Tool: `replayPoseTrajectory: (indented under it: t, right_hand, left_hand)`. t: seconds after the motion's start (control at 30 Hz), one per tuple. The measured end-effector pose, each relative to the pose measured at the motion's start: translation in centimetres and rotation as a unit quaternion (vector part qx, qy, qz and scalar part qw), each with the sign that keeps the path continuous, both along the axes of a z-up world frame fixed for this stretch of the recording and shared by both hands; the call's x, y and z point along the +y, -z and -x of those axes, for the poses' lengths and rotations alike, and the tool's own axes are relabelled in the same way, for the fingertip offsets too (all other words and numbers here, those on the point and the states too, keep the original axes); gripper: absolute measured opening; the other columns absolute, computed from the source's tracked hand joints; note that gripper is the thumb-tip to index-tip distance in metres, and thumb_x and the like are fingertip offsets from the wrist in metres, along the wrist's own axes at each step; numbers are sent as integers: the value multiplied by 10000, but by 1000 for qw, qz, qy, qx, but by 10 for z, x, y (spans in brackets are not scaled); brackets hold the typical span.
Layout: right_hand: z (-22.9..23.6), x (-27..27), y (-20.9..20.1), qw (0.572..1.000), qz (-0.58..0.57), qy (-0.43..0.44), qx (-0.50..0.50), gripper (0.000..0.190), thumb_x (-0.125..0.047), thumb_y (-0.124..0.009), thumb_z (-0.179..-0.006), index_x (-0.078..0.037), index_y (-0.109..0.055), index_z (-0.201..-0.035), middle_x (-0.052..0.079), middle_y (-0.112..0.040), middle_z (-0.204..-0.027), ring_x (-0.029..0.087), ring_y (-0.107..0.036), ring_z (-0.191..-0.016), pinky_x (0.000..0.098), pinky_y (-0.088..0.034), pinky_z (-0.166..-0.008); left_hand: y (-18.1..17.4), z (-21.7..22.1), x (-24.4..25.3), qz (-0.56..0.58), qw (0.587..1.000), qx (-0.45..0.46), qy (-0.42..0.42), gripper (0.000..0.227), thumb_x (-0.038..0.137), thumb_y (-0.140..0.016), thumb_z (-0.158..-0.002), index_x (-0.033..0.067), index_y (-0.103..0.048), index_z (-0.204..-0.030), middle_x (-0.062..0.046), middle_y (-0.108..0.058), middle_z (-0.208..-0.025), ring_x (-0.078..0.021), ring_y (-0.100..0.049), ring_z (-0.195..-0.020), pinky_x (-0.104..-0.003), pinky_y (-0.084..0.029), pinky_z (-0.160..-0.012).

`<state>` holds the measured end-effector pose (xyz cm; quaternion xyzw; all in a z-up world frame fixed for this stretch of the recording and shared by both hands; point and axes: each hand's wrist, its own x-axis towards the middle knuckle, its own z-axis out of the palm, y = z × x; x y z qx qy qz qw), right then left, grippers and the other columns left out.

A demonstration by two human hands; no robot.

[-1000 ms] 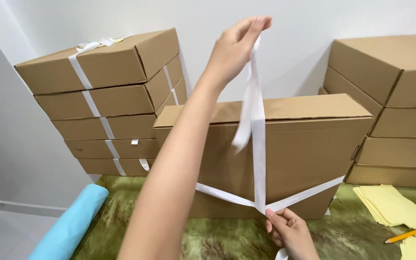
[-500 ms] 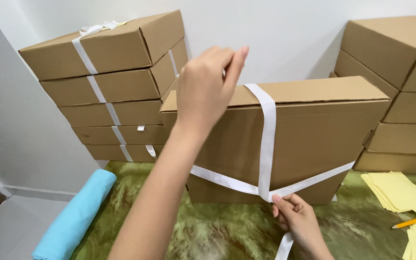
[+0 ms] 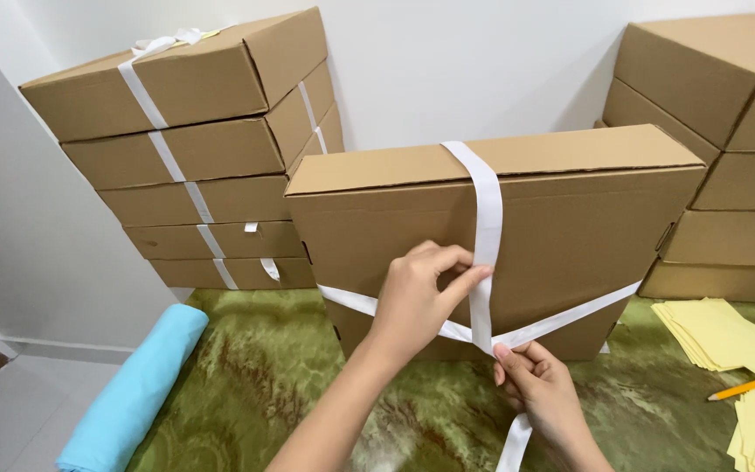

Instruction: The person ties a white ribbon around a cardboard box, creating a cross pattern and finishing with a bow. They then pick up a yellow sticky note and a pencil, write on the note, and place it on top of the box.

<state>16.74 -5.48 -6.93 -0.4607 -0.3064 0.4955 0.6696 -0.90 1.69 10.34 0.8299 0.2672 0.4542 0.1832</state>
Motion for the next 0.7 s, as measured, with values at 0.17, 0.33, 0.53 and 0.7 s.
replayPoseTrajectory:
  t: [0.17,0.33,0.53,0.7]
  right_hand:
    - [10,-2,2,999,-21,-9,31,282,-168,-683,-1060,-30,-570,-842,80,-536,-646,90,-213,-459,275,-132,-408]
    - [19,-6,-7,1000,-7,2,27,321,-194,-677,-1071,-35,-567,-815,67,-548,-652,105,-226,-474,292,-136,-425]
    - [22,0,-7,997,-28,-1,68,269,-193,-644,-1089,-38,-576,-880,87,-636,-743,76,-232,-446,266,-160,-413]
    - [43,4,-11,999,-4,42,16,283,-217,-656,-1052,30,-743,-944,157,-786,-1032,136,-365,-426,269,-263,-479]
  left_hand:
    - [-29,7,4,-352,929,15,-111,218,210,-825,-981,119,-672,-856,13,-635,-932,-240,-534,-916,-372,-433,-710]
    - [-45,3,21,-385,920,21,-74,235,181,-857,-958,114,-660,-849,-69,-629,-1294,-304,-602,-1236,-457,-468,-959]
    - [-46,-2,41,-435,892,35,-117,288,155,-909,-931,84,-649,-830,-94,-690,-1264,-286,-706,-1007,-510,-601,-1050]
    - [-51,0,43,-472,868,18,-151,161,220,-830,-1014,189,-690,-942,74,-768,-1122,-147,-708,-842,-295,-525,-611]
